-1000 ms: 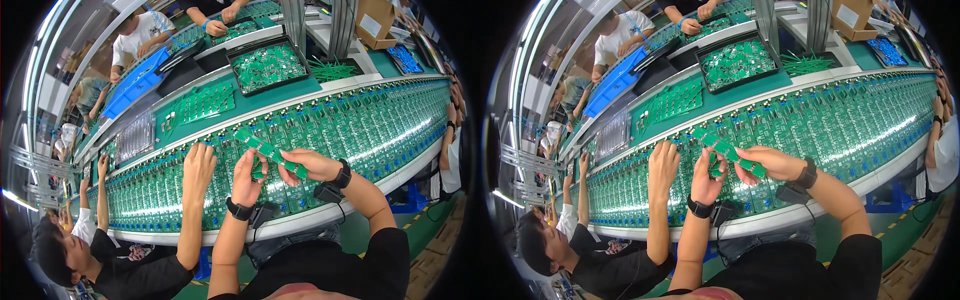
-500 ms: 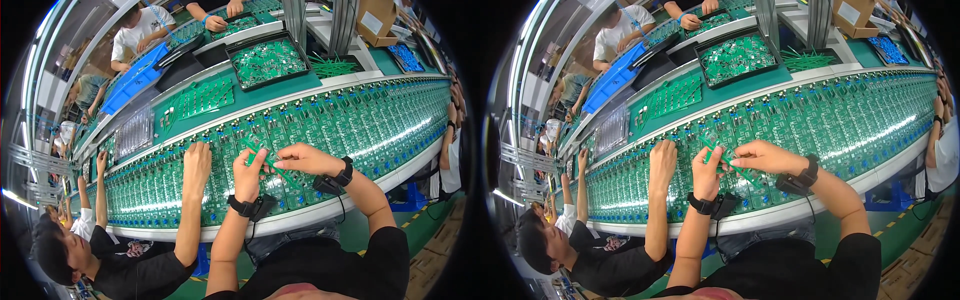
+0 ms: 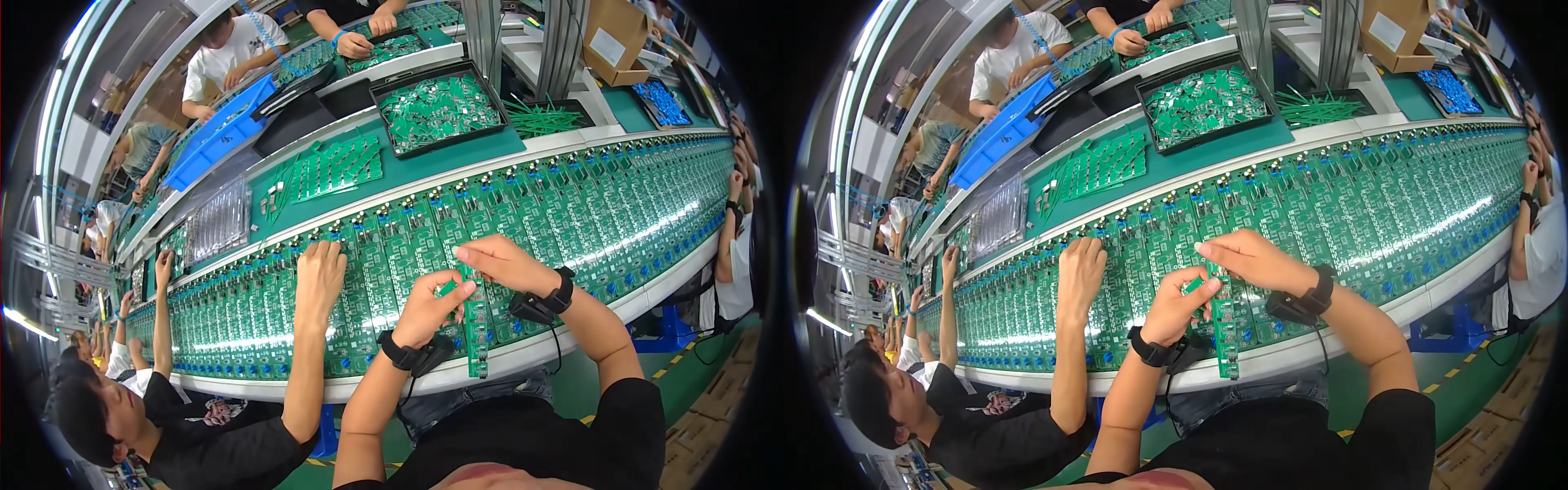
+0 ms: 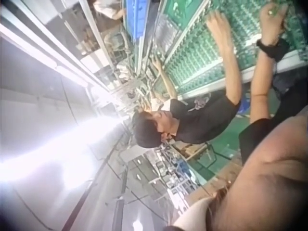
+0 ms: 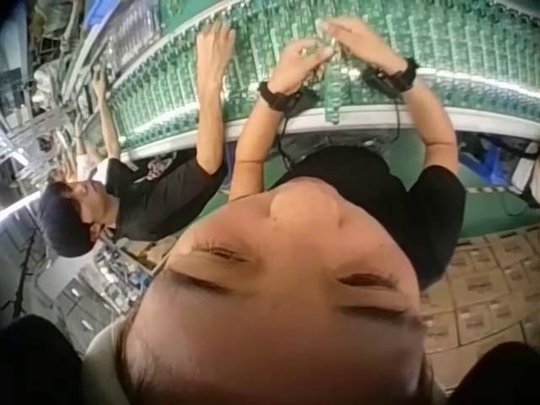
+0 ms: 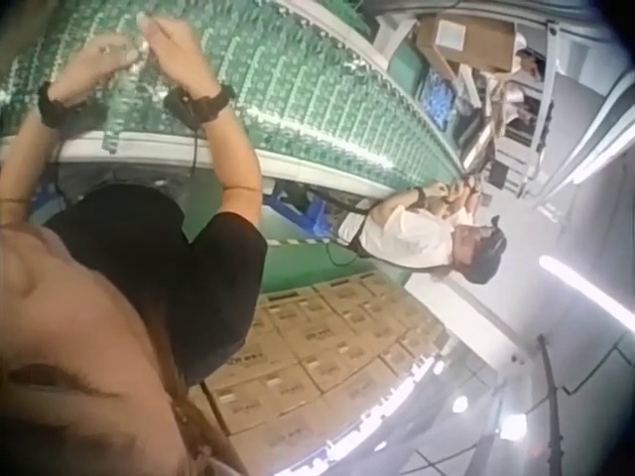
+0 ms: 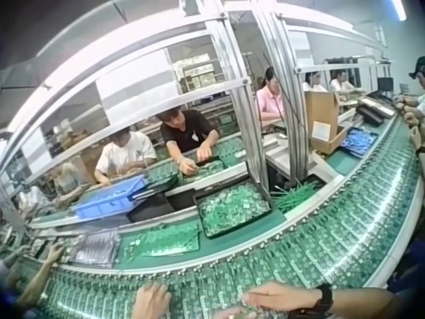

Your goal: The person picks up a green component from a tray and fits it onto a circuit board on the assembly line. This process is repeated as they retrieve more components from the tray and install them onto the boards.

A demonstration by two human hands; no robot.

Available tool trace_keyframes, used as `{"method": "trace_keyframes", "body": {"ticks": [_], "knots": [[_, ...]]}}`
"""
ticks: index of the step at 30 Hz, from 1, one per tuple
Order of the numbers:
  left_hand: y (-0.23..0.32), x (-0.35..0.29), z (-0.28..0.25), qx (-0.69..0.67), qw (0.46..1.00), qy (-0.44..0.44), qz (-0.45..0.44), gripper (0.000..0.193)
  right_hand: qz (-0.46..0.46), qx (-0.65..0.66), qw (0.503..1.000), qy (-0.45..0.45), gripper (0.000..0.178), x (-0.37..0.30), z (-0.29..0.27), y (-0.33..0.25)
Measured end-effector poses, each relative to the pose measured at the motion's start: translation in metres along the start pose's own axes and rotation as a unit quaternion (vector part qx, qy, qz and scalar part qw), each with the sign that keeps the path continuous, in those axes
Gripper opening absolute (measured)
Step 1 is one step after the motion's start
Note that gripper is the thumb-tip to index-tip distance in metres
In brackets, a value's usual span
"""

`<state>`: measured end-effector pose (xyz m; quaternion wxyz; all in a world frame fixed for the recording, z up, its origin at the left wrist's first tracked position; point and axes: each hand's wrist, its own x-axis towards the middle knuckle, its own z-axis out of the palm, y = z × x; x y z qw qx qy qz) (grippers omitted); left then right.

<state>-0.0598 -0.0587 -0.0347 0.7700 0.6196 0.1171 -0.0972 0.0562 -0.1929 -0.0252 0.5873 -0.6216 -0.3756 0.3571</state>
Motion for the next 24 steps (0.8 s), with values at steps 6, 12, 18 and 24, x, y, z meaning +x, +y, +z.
{"method": "trace_keyframes", "body": {"ticks": [6,12,18,24], "knots": [[-0.005,0.004,0.005,-0.077,0.997,0.022,-0.002,0.018,0.006,0.022,0.999,0.023,0.042,0.003,0.006,0.007],[-0.007,0.001,0.008,-0.134,0.99,0.026,0.035,0.018,0.048,0.128,0.99,0.048,0.043,-0.001,0.018,0.01],[-0.015,0.003,0.011,-0.213,0.976,0.038,0.007,0.025,0.037,0.194,0.978,0.069,0.041,-0.006,0.02,0.003],[-0.019,0.008,0.009,-0.252,0.965,-0.018,0.062,0.032,0.057,0.258,0.962,0.071,0.04,-0.004,0.015,0.015]]}}
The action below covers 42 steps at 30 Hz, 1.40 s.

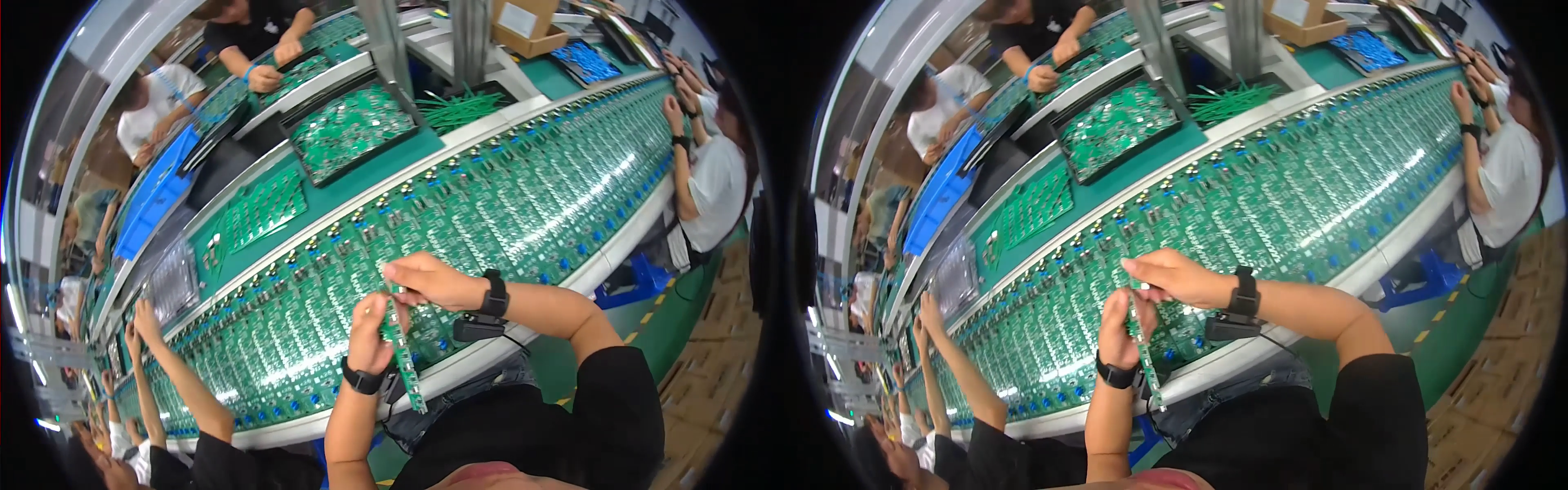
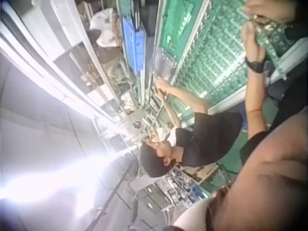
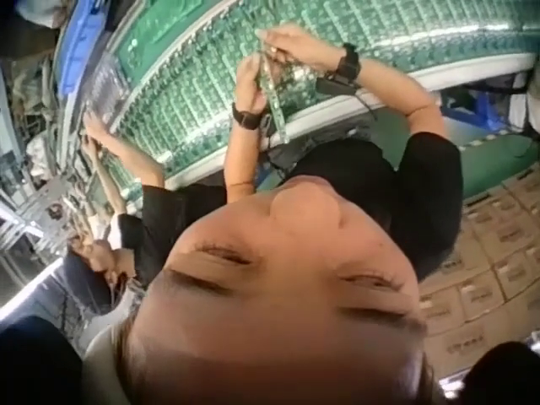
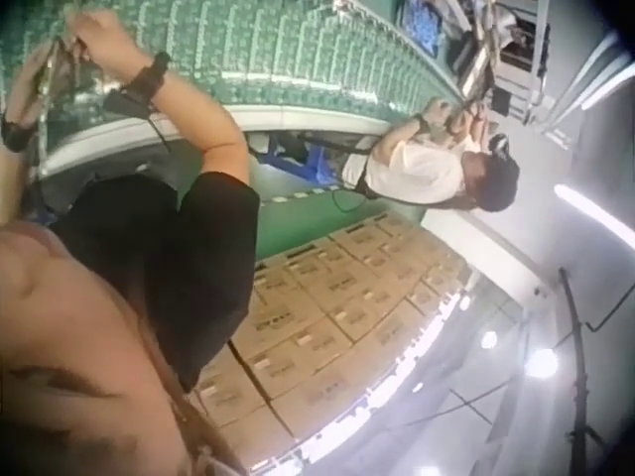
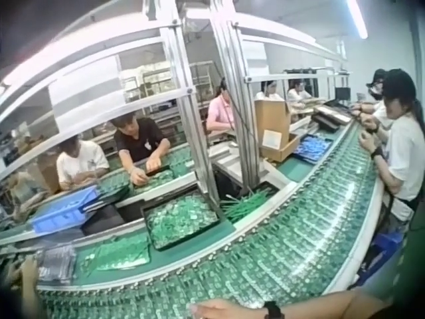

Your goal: The person picks up a green component from a tray and fits it onto a circuit board on the assembly line. This process is repeated as they retrieve more components from the tray and install them onto the boards.

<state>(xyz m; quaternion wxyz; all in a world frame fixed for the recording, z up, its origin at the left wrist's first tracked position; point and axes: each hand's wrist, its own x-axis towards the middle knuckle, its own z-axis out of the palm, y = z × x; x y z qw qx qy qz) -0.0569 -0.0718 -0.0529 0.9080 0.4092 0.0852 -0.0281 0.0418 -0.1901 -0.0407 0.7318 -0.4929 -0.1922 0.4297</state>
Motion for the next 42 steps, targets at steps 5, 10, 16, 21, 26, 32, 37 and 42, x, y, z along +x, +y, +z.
{"method": "trace_keyframes", "body": {"ticks": [5,10,16,21,26,32,37,42], "knots": [[0.012,-0.002,0.018,0.094,0.988,0.118,0.023,0.021,0.018,0.034,0.998,-0.046,0.039,0.0,-0.008,-0.002],[0.011,-0.001,0.014,0.168,0.956,0.239,0.037,0.021,0.058,-0.084,0.992,-0.071,0.042,-0.004,-0.011,-0.007],[-0.001,0.005,-0.001,0.261,0.938,0.199,0.115,0.022,0.0,-0.173,0.979,-0.106,0.047,-0.003,-0.006,0.0],[-0.002,0.004,0.003,0.165,0.969,0.169,0.067,0.024,-0.024,-0.145,0.987,-0.068,0.046,-0.003,-0.013,-0.003],[-0.005,0.003,0.002,0.246,0.961,0.111,0.066,0.029,-0.029,-0.121,0.991,-0.052,0.044,-0.005,-0.014,-0.008],[0.002,0.001,0.019,0.196,0.979,0.055,0.024,0.03,-0.012,-0.086,0.993,-0.078,0.044,-0.005,-0.017,-0.007],[0.001,0.001,0.017,0.052,0.999,0.005,-0.012,0.029,-0.007,-0.025,0.995,-0.096,0.042,-0.005,-0.019,-0.005],[0.0,0.0,0.014,-0.022,0.999,-0.047,0.001,0.031,0.004,0.059,0.992,-0.111,0.04,-0.003,-0.022,-0.004]]}}
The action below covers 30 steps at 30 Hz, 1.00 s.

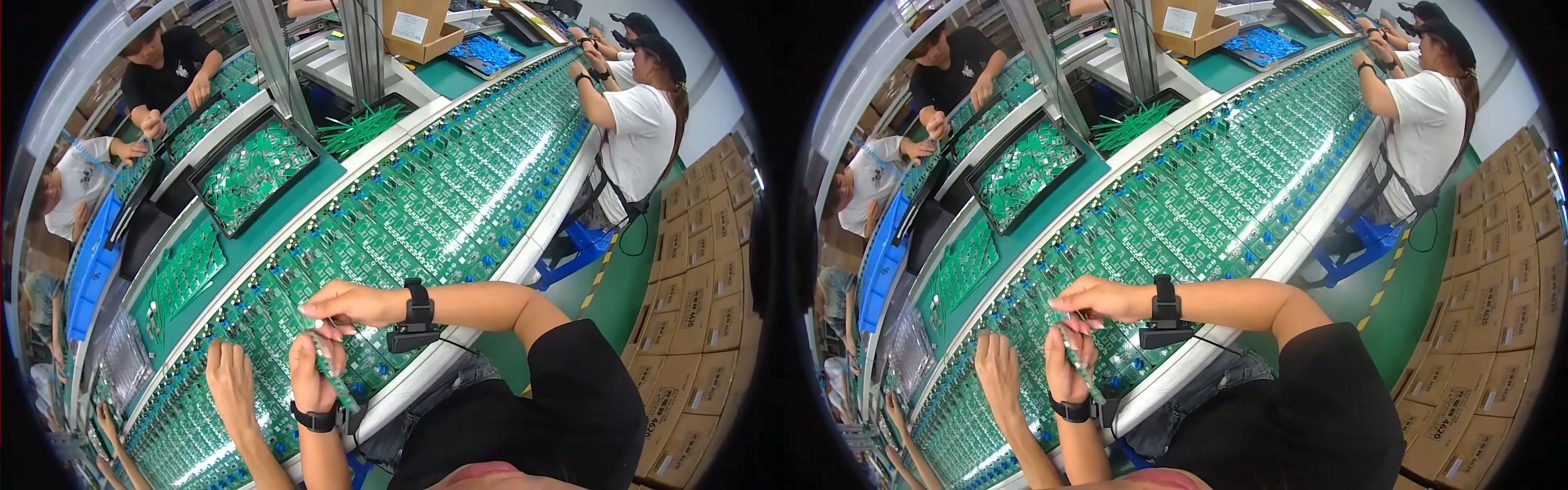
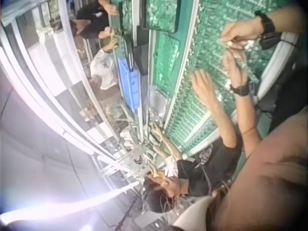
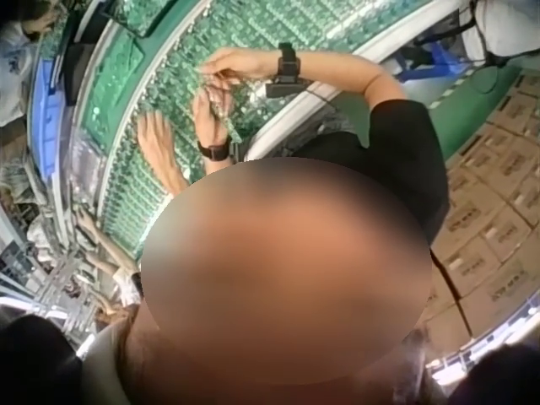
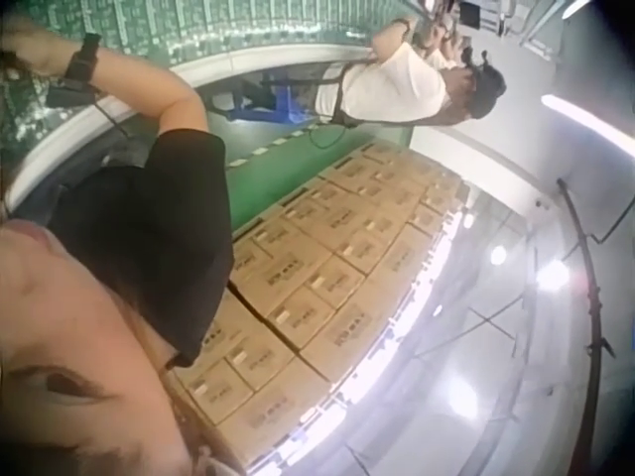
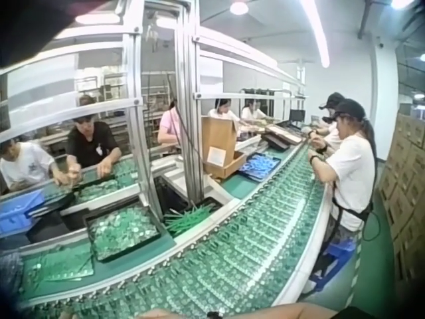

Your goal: The person picks up a green component from a tray and fits it onto a circuit board on the assembly line. This process is repeated as they retrieve more components from the tray and install them onto the boards.

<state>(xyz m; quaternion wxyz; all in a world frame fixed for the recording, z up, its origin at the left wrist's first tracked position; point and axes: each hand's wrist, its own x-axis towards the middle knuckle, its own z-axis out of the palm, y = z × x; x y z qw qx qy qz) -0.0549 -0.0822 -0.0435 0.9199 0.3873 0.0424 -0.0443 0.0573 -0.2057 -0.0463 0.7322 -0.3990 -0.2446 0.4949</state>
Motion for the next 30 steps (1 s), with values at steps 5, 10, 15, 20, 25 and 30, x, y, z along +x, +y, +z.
{"method": "trace_keyframes", "body": {"ticks": [5,10,15,20,25,30], "knots": [[0.005,-0.002,0.003,0.033,0.999,0.035,0.011,0.029,0.006,0.027,1.0,0.002,0.038,-0.002,0.001,-0.002],[0.004,0.003,0.013,0.163,0.968,0.181,0.065,0.03,0.029,0.036,0.999,0.029,0.038,-0.005,0.005,-0.011],[-0.001,0.004,0.013,0.201,0.952,0.216,0.083,0.029,0.048,-0.026,0.998,0.02,0.04,-0.007,-0.001,-0.007],[-0.004,0.005,0.005,0.241,0.936,0.23,0.115,0.027,0.07,-0.077,0.995,-0.001,0.041,-0.005,0.006,-0.005],[-0.011,0.005,-0.002,0.283,0.918,0.248,0.127,0.03,0.06,-0.183,0.981,0.001,0.038,-0.007,0.011,-0.002],[-0.017,0.003,-0.01,0.254,0.929,0.251,0.099,0.033,0.061,-0.199,0.978,-0.007,0.035,-0.008,0.012,-0.014]]}}
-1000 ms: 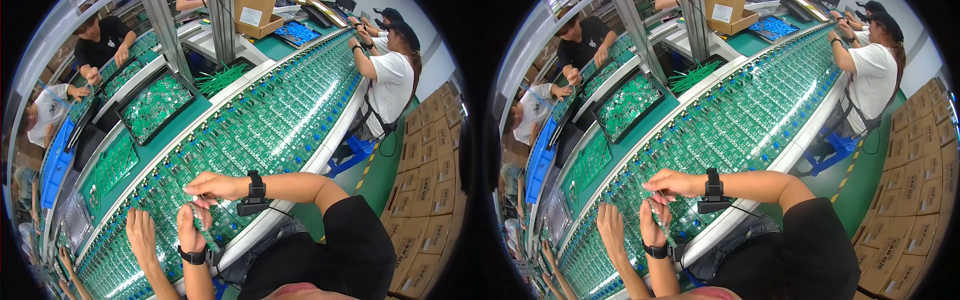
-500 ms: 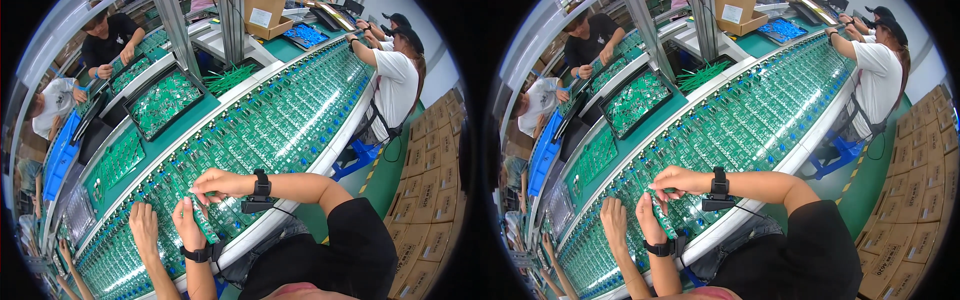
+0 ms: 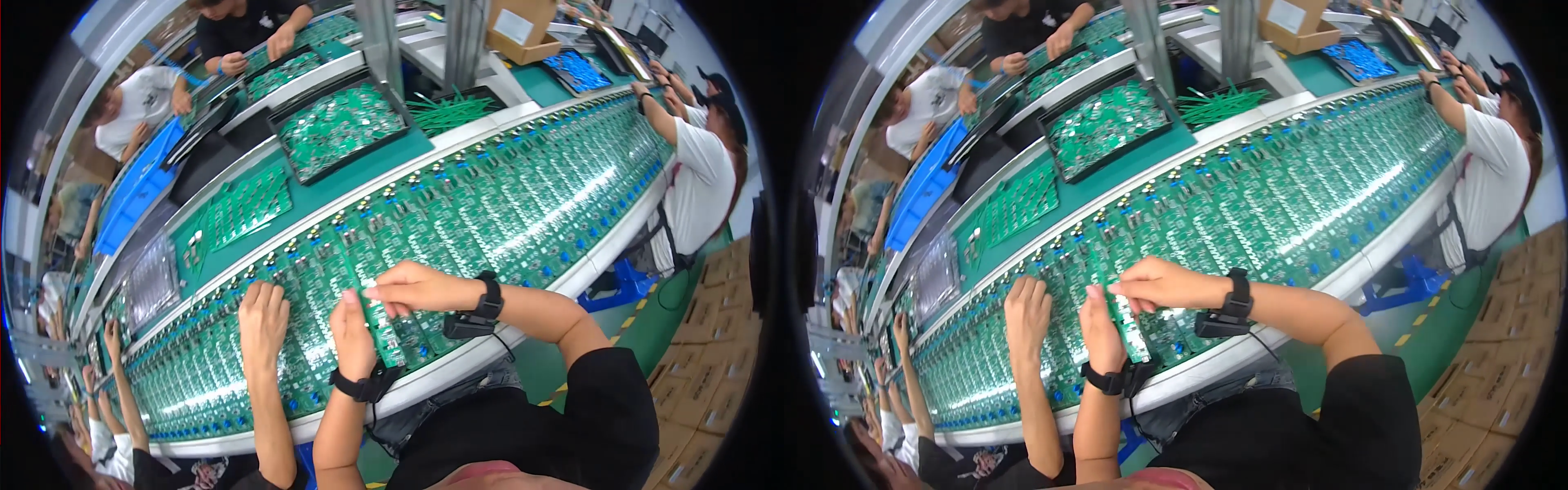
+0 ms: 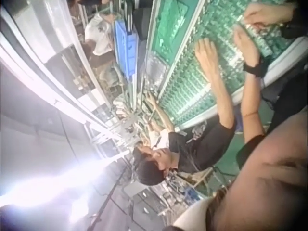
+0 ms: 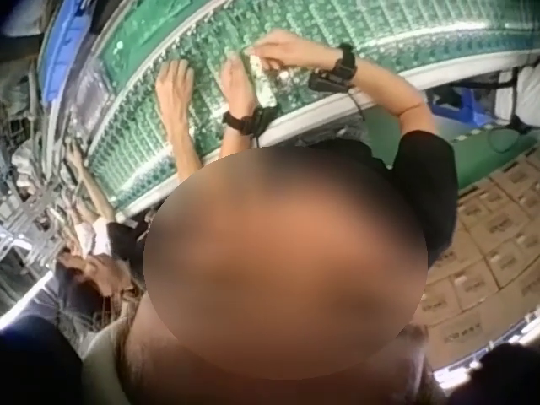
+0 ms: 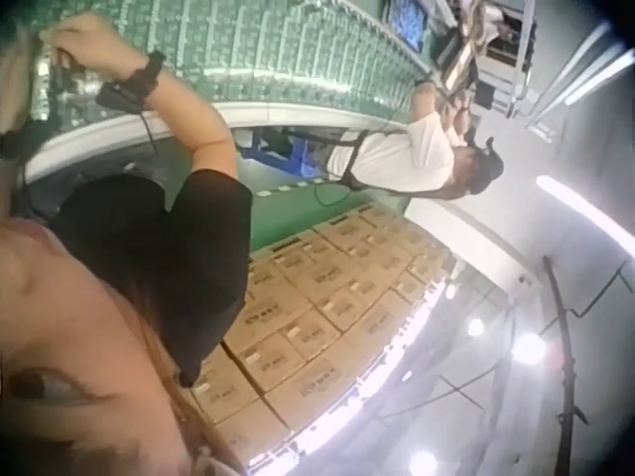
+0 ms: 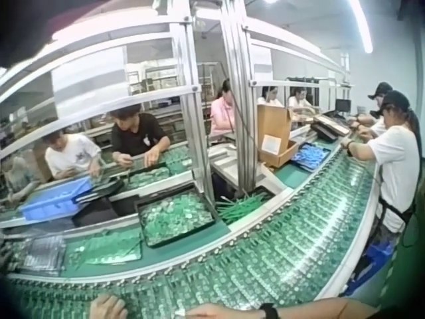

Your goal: The person picks up a green component from a tray and fits it onto a circuit board on the assembly line. This process is repeated as they retrieve more components from the tray and install them onto the boards.

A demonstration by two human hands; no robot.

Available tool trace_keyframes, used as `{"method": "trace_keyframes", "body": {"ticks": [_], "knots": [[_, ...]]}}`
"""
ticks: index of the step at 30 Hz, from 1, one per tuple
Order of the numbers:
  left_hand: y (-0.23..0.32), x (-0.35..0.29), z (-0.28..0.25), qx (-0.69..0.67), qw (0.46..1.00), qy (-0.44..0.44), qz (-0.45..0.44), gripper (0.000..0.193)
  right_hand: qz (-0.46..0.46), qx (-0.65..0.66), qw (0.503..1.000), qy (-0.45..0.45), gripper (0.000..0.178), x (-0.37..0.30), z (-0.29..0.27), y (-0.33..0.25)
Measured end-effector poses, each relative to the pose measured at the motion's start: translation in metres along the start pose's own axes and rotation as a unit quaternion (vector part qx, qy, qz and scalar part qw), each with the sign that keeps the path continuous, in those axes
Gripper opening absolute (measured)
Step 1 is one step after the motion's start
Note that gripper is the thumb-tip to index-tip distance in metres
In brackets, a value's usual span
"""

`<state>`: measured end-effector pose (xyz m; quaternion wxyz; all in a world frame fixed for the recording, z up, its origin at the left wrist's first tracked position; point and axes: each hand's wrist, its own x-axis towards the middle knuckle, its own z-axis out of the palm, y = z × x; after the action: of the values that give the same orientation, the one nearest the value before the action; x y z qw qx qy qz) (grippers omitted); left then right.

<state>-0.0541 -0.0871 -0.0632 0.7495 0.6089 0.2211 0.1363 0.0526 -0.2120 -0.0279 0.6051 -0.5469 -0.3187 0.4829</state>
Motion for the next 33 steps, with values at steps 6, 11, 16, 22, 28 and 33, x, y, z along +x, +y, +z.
{"method": "trace_keyframes", "body": {"ticks": [6,11,16,22,28,33], "knots": [[0.023,-0.009,0.011,0.06,0.994,-0.092,-0.013,0.032,-0.03,-0.01,0.995,0.096,0.038,-0.003,-0.008,-0.002],[0.011,-0.008,0.007,0.058,0.979,-0.193,0.019,0.039,0.007,0.072,0.992,0.106,0.034,-0.003,-0.004,-0.006],[0.035,-0.012,0.013,-0.111,0.966,-0.213,-0.096,0.039,0.005,0.164,0.983,0.087,0.033,-0.002,0.0,0.002],[0.033,-0.007,0.007,-0.254,0.915,-0.297,-0.1,0.034,-0.015,0.225,0.973,0.038,0.033,-0.003,-0.005,-0.001],[0.033,-0.008,0.014,-0.117,0.983,-0.126,-0.071,0.032,-0.019,0.213,0.976,0.029,0.03,0.0,-0.007,-0.01],[0.02,-0.006,0.012,-0.024,0.995,-0.102,-0.005,0.029,-0.015,0.036,0.999,0.034,0.024,0.0,-0.005,-0.001]]}}
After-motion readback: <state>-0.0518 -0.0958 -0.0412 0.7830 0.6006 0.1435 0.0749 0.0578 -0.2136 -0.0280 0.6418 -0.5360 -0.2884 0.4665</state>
